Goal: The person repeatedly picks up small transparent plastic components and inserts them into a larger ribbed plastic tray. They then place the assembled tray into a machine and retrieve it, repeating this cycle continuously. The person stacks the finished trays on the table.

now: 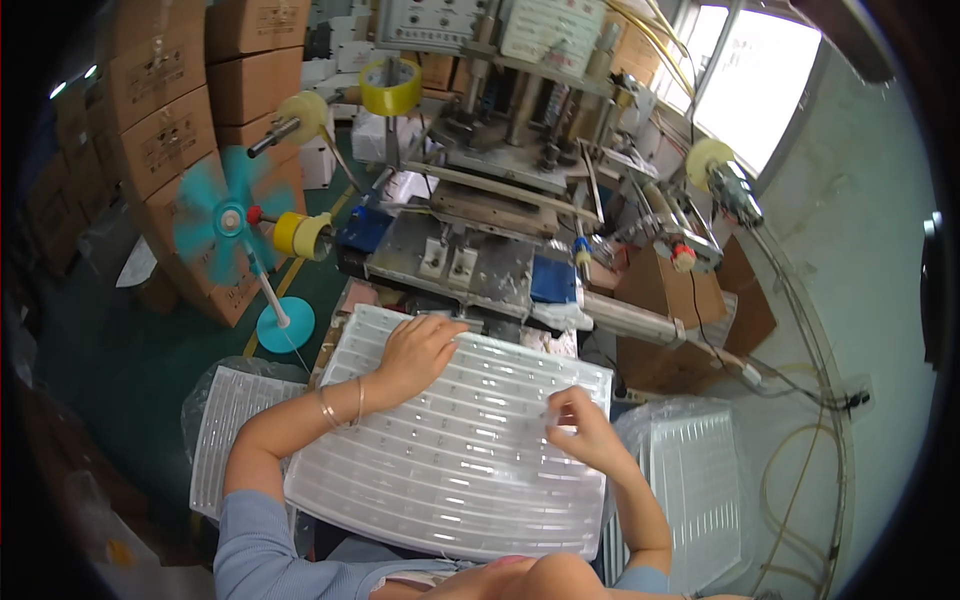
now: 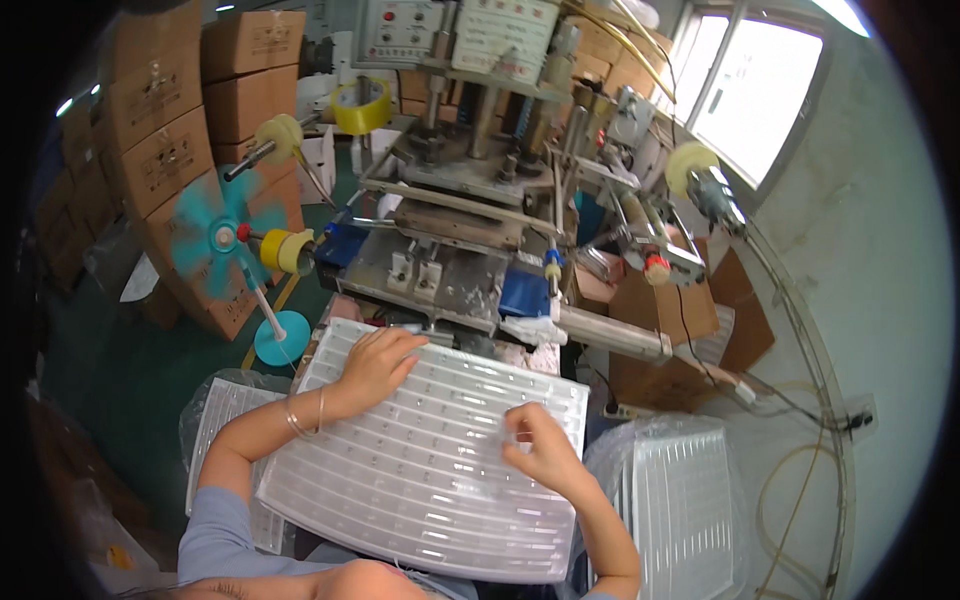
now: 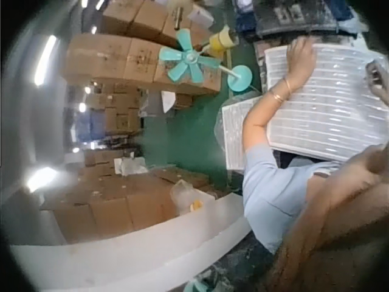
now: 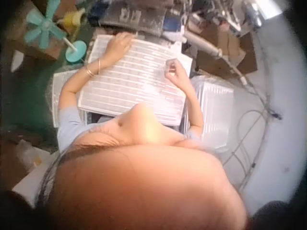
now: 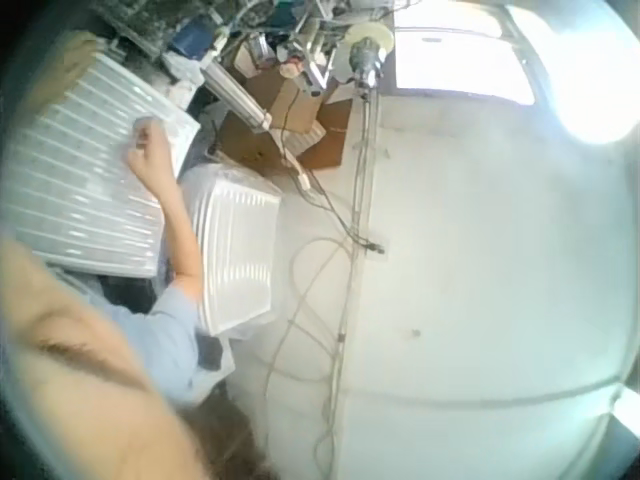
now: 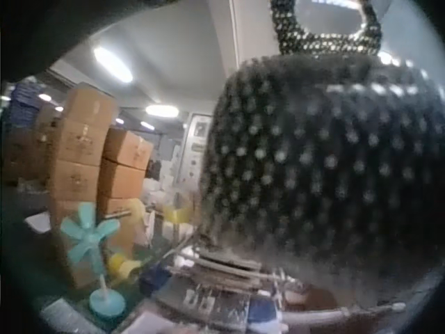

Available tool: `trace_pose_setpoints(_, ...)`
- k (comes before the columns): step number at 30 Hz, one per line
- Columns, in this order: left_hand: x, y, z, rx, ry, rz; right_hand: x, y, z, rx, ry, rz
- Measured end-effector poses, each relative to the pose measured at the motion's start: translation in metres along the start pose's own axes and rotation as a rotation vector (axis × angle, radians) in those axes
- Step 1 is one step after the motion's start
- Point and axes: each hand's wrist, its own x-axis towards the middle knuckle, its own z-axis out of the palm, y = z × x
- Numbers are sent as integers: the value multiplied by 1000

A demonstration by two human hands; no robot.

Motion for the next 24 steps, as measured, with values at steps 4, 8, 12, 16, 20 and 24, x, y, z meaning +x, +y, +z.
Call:
trace_pose_setpoints(4,65,-8,16,147,285,10,38,28,-18,271,404,153)
trace_pose_setpoints(8,117,-32,44,366,377,30,89,41,-14,253,556,29)
trace_pose_setpoints(12,132,-30,53,356,271,-16,134,23,-2,-112,553,-107)
trace_pose_setpoints(16,104,-26,36,115,321,49,180,13,18,-315,645,-326)
trace_pose_setpoints(20,64,-13,13,-214,160,-16,214,17,21,-613,642,-264)
trace_pose_setpoints(24,28,3,-8,-437,-54,-147,227,19,26,-610,659,-213)
